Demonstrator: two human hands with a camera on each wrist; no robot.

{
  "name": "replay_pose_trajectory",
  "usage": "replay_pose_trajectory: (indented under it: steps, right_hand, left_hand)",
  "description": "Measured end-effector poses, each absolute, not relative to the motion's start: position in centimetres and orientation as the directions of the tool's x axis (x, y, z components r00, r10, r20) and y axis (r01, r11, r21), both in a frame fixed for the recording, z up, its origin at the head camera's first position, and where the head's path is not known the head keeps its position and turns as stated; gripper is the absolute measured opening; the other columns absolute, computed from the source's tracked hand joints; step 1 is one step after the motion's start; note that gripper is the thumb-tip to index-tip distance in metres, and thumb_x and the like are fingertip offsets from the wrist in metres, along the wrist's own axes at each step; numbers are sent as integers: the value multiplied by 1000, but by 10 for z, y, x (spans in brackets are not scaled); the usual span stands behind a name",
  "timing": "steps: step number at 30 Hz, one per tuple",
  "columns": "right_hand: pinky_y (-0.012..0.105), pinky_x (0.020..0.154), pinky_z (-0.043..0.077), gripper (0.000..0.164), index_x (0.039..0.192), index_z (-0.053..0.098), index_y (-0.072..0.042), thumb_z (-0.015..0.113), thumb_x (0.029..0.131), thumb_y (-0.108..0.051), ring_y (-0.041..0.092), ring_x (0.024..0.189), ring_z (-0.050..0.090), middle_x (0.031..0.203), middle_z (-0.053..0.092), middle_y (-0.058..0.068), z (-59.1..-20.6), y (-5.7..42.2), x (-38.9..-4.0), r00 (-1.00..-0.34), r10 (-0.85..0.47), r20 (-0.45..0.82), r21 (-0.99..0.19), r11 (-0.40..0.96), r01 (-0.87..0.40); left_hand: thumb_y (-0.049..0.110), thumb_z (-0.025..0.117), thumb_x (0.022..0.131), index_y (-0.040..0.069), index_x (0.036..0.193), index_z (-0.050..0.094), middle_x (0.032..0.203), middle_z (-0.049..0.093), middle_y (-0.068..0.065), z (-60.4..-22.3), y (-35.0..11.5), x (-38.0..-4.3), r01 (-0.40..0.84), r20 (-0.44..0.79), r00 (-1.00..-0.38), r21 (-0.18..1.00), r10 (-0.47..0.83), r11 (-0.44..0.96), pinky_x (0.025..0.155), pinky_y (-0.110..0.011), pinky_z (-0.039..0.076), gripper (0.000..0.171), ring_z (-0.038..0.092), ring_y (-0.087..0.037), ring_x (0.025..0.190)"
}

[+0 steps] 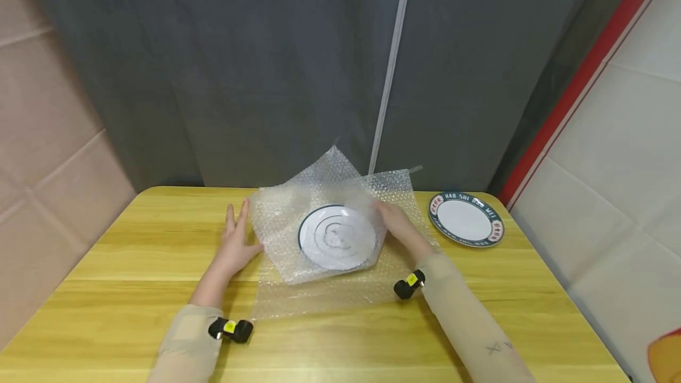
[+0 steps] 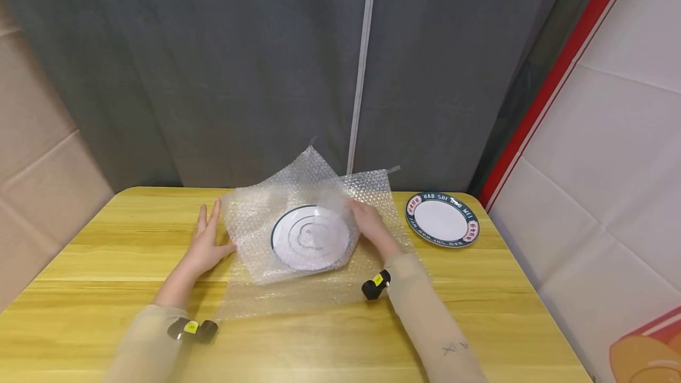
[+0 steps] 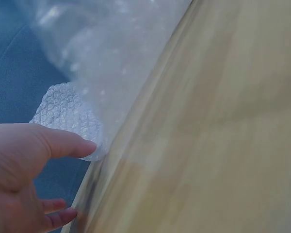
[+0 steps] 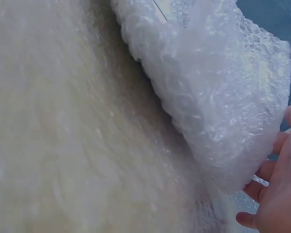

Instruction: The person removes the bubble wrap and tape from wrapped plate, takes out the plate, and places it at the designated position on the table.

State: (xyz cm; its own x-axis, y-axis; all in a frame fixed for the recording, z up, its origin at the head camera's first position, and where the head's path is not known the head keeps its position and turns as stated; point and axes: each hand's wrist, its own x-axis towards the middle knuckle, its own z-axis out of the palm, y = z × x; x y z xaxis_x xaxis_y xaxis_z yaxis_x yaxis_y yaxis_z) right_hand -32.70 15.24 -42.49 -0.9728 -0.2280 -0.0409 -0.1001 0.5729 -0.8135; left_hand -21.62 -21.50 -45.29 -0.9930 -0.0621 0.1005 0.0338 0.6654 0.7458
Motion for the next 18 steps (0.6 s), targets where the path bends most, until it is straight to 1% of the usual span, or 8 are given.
replay_pose_trajectory:
  steps: [2,5,9,11,12,14,16,18]
  right_hand:
    - [46,111,24,59,141,42,3,28,104,-40,37,134,35,145,39,22,-423,155,-326,-973,-227,-41,-830,549,-93]
    - [45,113,20,62,143,40,2,22,104,-43,35,136,31,147,36,21,-421,161,-323,-967,-250,-51,-856,509,-87]
    - [45,113,18,69,143,39,2,18,103,-50,35,136,31,148,36,21,-421,170,-321,-967,-255,-24,-848,518,-116]
    - [46,113,18,72,142,41,3,18,102,-53,36,136,31,147,37,22,-422,174,-320,-970,-241,-15,-839,530,-119]
    - [46,113,18,72,141,42,3,18,102,-53,37,136,31,146,37,22,-421,176,-320,-973,-231,-15,-838,534,-114]
    - [47,112,21,71,132,51,4,19,102,-51,37,132,37,141,44,23,-421,179,-319,-977,-213,-21,-845,525,-96]
    - [47,111,23,68,122,59,5,19,103,-46,37,128,42,134,51,22,-422,183,-319,-973,-230,-15,-856,506,-107]
    - [47,110,25,64,112,64,7,20,104,-39,37,123,46,126,58,22,-422,187,-319,-966,-257,6,-870,475,-132]
  left_hand:
    - [5,71,81,28,152,-14,150,-35,-14,-453,-215,-216,35,109,-992,737,-67,675,93,-77,20,113,-3,-67,127]
    - [5,71,81,32,151,-16,148,-39,-9,-453,-215,-215,34,124,-989,729,-83,683,91,-77,23,115,-3,-67,127]
    - [8,71,82,34,151,-14,148,-40,-7,-452,-215,-215,35,138,-986,722,-95,691,90,-77,25,112,-2,-67,127]
    - [10,69,84,33,152,-11,148,-39,-8,-451,-215,-214,34,138,-986,718,-94,696,90,-78,24,108,-2,-67,128]
    - [12,68,86,31,153,-9,148,-39,-8,-451,-215,-214,33,135,-987,716,-91,698,91,-78,23,104,-2,-66,128]
    - [15,65,89,27,154,-4,149,-37,-10,-450,-215,-214,32,127,-988,709,-83,705,93,-77,20,96,-3,-64,130]
    - [19,62,91,19,155,3,151,-34,-12,-450,-214,-213,30,116,-991,699,-73,715,97,-76,15,87,-3,-61,132]
    - [23,59,93,8,154,12,153,-27,-17,-450,-214,-213,32,104,-993,682,-54,730,100,-74,11,78,-3,-59,134]
